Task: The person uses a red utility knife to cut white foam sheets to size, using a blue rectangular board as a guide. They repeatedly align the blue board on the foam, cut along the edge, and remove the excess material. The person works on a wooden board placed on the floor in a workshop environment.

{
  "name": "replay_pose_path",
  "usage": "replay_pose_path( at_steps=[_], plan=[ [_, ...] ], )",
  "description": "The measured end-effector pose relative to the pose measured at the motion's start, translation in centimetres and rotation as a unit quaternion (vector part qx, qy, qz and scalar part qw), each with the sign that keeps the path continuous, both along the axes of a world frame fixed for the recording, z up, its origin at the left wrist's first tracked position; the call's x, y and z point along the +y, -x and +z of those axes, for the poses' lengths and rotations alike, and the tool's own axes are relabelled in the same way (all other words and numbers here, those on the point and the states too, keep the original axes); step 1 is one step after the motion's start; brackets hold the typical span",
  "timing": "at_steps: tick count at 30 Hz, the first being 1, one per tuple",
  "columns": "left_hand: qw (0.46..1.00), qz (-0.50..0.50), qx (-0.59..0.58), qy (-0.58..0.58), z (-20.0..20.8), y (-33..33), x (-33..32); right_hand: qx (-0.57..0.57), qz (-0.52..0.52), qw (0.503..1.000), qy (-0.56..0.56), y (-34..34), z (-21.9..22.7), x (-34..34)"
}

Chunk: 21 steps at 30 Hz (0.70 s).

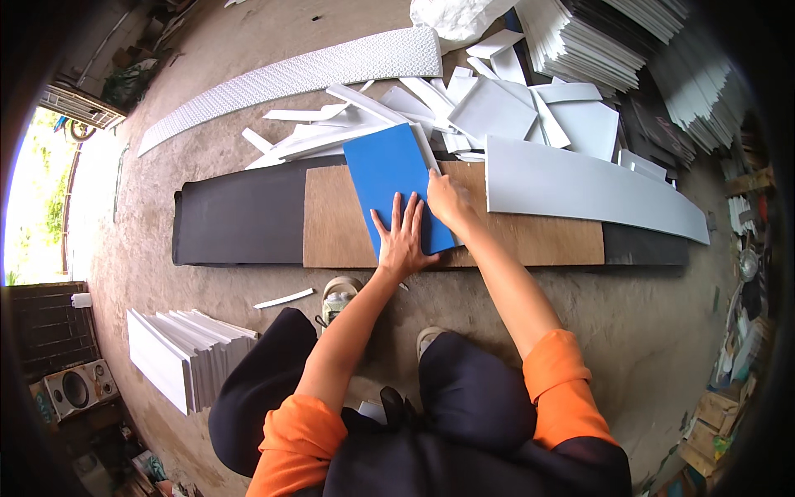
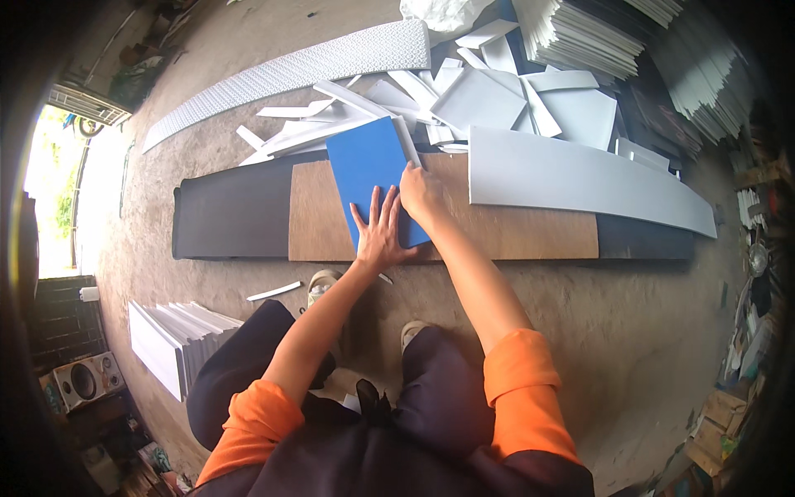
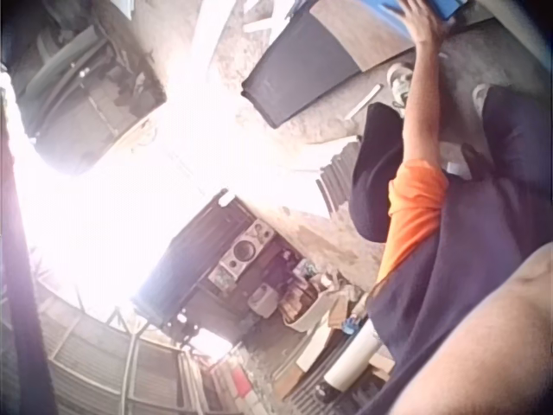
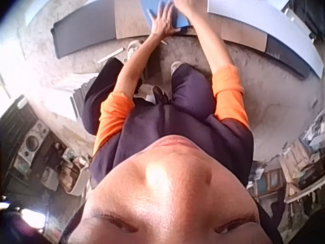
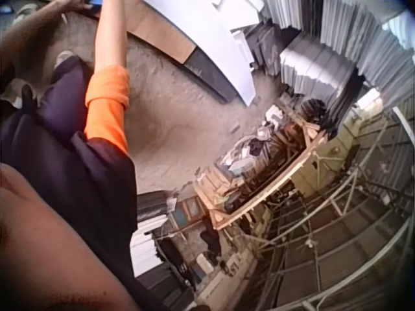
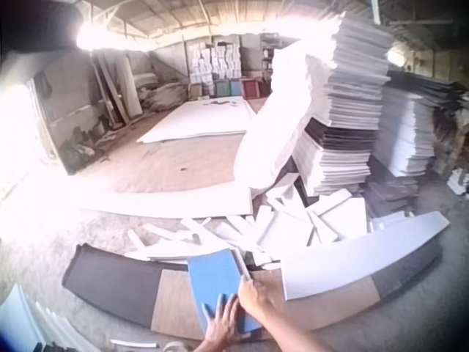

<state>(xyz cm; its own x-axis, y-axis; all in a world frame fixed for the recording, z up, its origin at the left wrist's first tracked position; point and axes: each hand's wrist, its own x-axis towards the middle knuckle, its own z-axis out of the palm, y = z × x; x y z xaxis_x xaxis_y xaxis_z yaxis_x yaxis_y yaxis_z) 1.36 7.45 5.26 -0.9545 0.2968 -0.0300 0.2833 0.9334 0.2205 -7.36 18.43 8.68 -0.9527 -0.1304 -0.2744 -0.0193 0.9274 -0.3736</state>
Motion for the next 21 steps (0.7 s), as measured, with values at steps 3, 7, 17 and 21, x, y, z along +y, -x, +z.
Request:
replay_pose_path(
  at_steps=[3, 7, 17, 21],
  plan=[
    [1.0, 0.0, 0.004, -0.007, 0.0, -0.1, 0.2, -0.025, -0.001, 1.0, 0.002, -2.4, 0.0, 1.3],
    [1.0, 0.0, 0.01, -0.008, 0.0, -0.3, 0.4, -0.046, -0.012, 0.999, 0.022, -5.0, 0.4, 2.4],
    [0.999, 0.002, 0.047, 0.003, -0.6, -0.7, 0.3, -0.039, 0.013, 0.999, 0.01, -10.2, 1.0, 4.3],
    [0.998, 0.002, 0.055, -0.003, -0.7, -0.7, 0.3, -0.014, 0.017, 1.0, -0.005, -11.8, 0.0, 4.7]
  ],
)
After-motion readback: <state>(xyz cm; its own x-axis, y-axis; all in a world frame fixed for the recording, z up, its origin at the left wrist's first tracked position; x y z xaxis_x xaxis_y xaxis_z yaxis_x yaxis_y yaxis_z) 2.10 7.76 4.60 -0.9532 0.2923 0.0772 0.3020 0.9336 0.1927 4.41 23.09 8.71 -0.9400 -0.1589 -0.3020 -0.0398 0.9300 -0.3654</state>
